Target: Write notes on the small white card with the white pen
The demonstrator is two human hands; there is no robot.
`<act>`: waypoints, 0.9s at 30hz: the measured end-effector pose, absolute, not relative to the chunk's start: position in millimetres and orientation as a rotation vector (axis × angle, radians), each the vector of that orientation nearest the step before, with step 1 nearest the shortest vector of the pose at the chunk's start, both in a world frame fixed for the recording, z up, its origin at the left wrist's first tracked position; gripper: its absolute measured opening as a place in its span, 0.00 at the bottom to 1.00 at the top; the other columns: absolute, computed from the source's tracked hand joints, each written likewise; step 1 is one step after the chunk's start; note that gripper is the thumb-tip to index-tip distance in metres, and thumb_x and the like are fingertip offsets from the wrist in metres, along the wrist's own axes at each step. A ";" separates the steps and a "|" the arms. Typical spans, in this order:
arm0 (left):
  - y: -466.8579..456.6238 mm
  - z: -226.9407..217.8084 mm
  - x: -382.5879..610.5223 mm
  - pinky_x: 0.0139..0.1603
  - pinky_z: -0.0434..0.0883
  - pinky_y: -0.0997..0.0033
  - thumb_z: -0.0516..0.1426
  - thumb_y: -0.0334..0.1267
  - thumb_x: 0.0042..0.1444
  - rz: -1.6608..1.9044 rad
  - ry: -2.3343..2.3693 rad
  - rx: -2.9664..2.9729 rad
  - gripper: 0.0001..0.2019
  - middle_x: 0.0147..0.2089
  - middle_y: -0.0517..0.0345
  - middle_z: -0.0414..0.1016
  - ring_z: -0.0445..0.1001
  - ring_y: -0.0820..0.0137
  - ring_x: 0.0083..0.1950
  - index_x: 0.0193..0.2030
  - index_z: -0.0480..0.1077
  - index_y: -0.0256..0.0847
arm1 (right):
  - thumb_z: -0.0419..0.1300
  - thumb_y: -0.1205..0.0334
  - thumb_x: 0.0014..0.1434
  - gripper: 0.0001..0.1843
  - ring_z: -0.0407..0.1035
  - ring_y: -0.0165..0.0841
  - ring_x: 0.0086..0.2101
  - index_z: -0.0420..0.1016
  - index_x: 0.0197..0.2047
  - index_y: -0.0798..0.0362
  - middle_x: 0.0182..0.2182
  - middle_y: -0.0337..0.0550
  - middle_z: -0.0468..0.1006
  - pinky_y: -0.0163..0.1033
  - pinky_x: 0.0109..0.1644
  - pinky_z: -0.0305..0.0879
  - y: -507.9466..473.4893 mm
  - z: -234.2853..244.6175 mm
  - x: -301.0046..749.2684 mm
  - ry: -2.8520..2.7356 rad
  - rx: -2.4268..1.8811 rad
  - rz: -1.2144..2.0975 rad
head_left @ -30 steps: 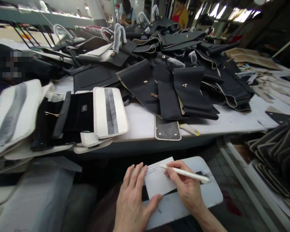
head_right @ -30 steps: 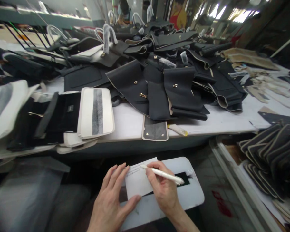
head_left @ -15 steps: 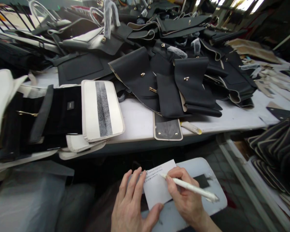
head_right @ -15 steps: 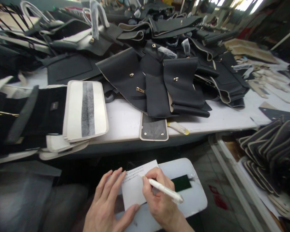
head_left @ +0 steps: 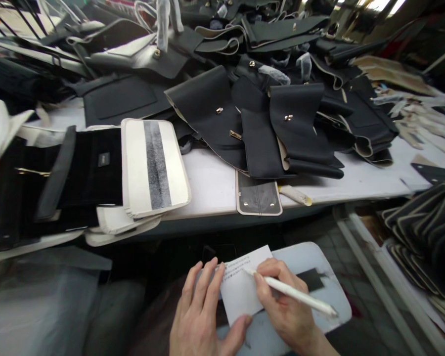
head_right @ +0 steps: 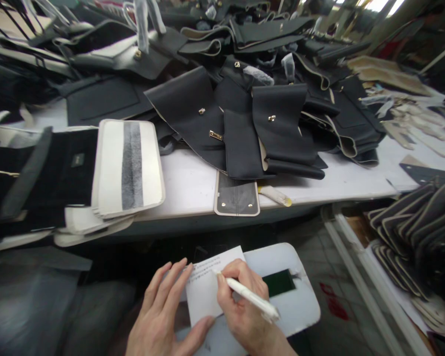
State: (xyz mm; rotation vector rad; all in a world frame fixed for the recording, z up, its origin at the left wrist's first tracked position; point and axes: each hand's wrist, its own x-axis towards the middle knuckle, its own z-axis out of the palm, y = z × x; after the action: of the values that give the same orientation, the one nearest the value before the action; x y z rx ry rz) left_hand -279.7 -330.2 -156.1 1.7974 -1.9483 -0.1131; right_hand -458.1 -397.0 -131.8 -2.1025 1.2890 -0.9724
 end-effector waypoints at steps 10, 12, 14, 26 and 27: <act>-330.8 -155.4 -280.5 0.63 0.62 0.58 0.60 0.50 0.56 -0.112 -1.948 1.790 0.35 0.69 0.53 0.60 0.54 0.54 0.70 0.66 0.58 0.38 | 0.54 0.68 0.66 0.06 0.70 0.28 0.27 0.64 0.36 0.50 0.27 0.36 0.71 0.34 0.32 0.65 -398.1 -129.3 -456.3 1.288 -2.131 -0.970; -330.8 -155.5 -280.7 0.63 0.62 0.58 0.60 0.51 0.56 -0.109 -1.944 1.789 0.35 0.69 0.53 0.60 0.54 0.54 0.70 0.66 0.59 0.38 | 0.54 0.68 0.66 0.06 0.70 0.28 0.27 0.64 0.37 0.50 0.27 0.36 0.71 0.34 0.31 0.65 -398.2 -128.3 -456.3 1.295 -2.135 -0.968; -330.7 -155.5 -280.8 0.63 0.62 0.58 0.60 0.51 0.56 -0.107 -1.941 1.790 0.34 0.68 0.53 0.61 0.55 0.54 0.70 0.66 0.58 0.38 | 0.54 0.68 0.66 0.06 0.70 0.28 0.26 0.64 0.36 0.49 0.27 0.36 0.71 0.34 0.31 0.65 -398.8 -126.8 -455.9 1.301 -2.143 -0.965; -330.5 -156.3 -281.1 0.63 0.62 0.58 0.59 0.50 0.57 -0.110 -1.944 1.775 0.34 0.68 0.53 0.60 0.54 0.54 0.70 0.66 0.59 0.37 | 0.54 0.68 0.66 0.06 0.70 0.28 0.27 0.64 0.37 0.49 0.28 0.37 0.72 0.35 0.32 0.66 -397.0 -129.0 -456.1 1.298 -2.136 -0.961; -330.4 -156.5 -281.0 0.64 0.62 0.58 0.59 0.50 0.56 -0.113 -1.941 1.776 0.34 0.68 0.53 0.60 0.54 0.54 0.70 0.66 0.58 0.37 | 0.54 0.68 0.66 0.06 0.70 0.28 0.27 0.63 0.37 0.49 0.28 0.37 0.71 0.34 0.32 0.66 -397.0 -129.1 -456.2 1.295 -2.142 -0.956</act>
State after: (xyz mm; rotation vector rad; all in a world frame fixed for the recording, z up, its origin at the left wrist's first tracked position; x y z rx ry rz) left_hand -281.0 -330.4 -156.5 1.7758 -1.9414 -0.1125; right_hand -456.2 -397.0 -129.1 -2.1417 1.2946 -0.9564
